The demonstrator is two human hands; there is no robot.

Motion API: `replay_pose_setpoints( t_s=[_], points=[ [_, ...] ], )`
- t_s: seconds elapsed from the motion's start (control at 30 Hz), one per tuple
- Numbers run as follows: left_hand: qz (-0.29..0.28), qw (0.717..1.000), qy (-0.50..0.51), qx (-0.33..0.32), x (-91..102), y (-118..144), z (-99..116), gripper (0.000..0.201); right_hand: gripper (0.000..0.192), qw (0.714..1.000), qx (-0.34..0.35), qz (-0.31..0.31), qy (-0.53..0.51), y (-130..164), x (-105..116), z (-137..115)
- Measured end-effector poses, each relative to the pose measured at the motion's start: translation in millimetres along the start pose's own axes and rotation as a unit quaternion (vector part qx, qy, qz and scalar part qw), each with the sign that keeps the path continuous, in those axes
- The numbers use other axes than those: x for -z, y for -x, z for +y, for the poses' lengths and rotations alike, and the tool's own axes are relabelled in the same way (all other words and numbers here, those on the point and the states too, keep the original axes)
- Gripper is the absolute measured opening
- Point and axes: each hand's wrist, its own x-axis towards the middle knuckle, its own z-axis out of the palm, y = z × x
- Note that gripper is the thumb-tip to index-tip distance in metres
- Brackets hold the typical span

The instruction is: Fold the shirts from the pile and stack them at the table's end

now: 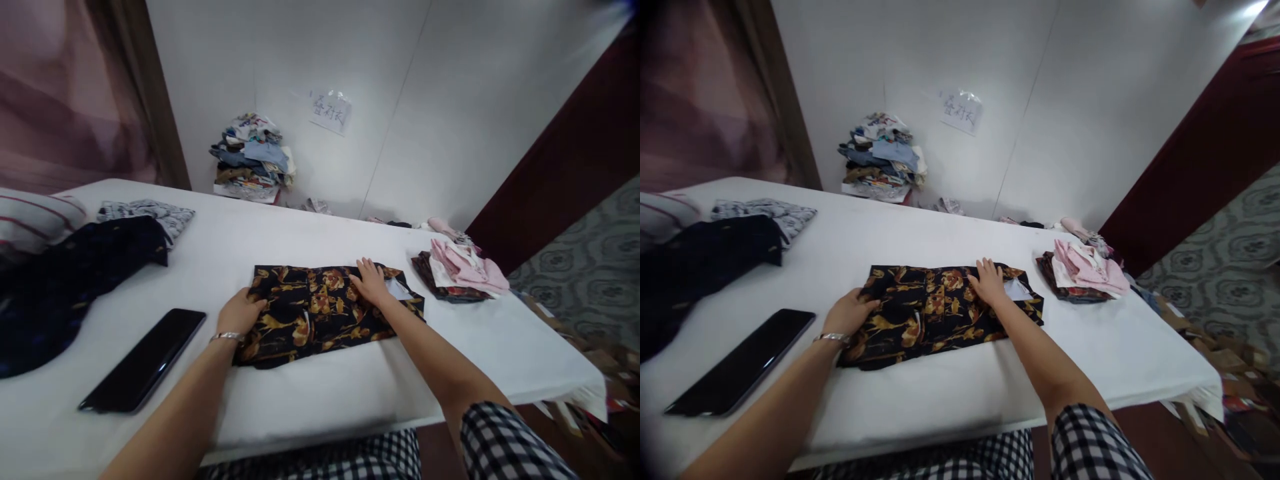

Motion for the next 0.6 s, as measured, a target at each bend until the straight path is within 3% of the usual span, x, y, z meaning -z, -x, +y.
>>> replay_pose_setpoints(
  t_s=[0.07,0.13,0.23,0.3,0.37,0.43,0.47,0.6],
  points=[
    [0.003,1.0,0.003,0.0,0.5,2.5,1.7,0.035,0.061,0.995,0.089,-0.008,-0.037,16.7,-6.7,-26.4],
    [0.007,1.0,0.008,0.002,0.9,5.4,2.9,0.034,0.059,0.985,0.142,-0.066,-0.067,32.6,-15.2,-46.9],
    [0.011,1.0,0.027,0.002,0.6,9.0,2.8,0.034,0.059,0.979,0.13,-0.127,-0.086,45.6,-19.1,-62.8],
    [0.014,0.999,0.034,0.005,-0.1,10.2,2.4,0.032,0.058,0.983,0.116,-0.094,-0.109,48.4,-13.3,-70.8],
    [0.018,0.999,0.04,0.011,-0.5,10.5,3.0,0.032,0.055,0.979,0.131,-0.019,-0.155,51.7,-4.8,-83.1],
    [0.02,0.999,0.047,0.017,0.2,10.6,5.3,0.031,0.054,0.96,0.167,0.033,-0.224,58.1,0.3,-100.2],
    [0.02,0.998,0.053,0.018,1.2,10.8,6.9,0.031,0.054,0.948,0.182,0.029,-0.259,62.3,0.3,-109.1],
    [0.018,0.995,0.09,0.022,11.4,14.8,14.9,0.029,0.056,0.91,0.162,-0.111,-0.365,75.4,-13.9,-130.4]
  ],
)
